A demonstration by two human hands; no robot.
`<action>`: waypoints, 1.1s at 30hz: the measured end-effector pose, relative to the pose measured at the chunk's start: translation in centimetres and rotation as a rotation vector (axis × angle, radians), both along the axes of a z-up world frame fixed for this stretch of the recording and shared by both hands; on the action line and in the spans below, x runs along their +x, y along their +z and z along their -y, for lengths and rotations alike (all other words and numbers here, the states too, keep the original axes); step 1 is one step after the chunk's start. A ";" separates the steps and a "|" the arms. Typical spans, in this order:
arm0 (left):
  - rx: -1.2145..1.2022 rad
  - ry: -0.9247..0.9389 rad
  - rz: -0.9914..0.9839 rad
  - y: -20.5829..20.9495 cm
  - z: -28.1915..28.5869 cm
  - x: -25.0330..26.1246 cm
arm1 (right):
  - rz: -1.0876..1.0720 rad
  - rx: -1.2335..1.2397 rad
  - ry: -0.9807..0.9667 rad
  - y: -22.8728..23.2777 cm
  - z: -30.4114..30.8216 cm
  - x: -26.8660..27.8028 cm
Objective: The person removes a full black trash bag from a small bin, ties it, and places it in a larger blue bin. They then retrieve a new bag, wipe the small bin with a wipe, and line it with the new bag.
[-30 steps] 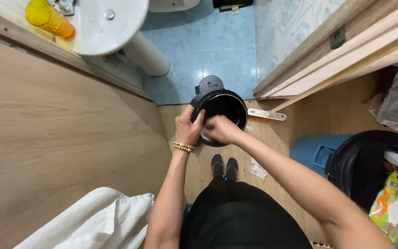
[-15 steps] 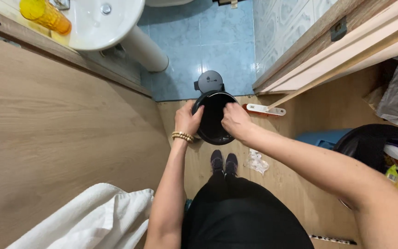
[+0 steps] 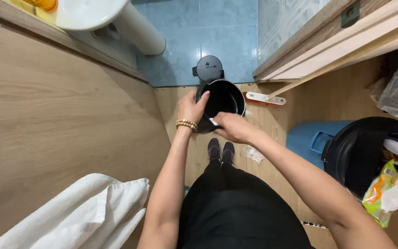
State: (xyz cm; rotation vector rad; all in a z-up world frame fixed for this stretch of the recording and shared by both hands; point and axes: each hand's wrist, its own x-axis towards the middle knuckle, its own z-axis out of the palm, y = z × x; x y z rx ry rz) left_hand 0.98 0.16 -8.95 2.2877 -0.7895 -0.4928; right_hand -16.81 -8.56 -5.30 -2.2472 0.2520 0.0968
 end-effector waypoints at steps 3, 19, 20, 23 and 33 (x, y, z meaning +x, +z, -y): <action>0.152 -0.016 0.023 4.2 0.1 0.3 | -0.005 0.016 -0.059 0.6 2.3 -0.3; -0.010 -0.374 -0.479 2.9 -4.1 2.5 | -0.131 0.930 -0.328 0.0 6.4 -1.8; -0.019 -0.361 -0.416 3.1 -4.1 2.0 | -0.005 0.863 -0.424 -0.9 6.0 -2.2; -0.026 -0.296 -0.360 3.8 -4.0 0.7 | 0.200 0.563 -0.607 -0.9 4.0 -3.7; 0.005 -0.169 -0.267 -0.8 -5.9 -1.1 | 0.336 -0.183 -0.110 -6.2 -6.1 -3.3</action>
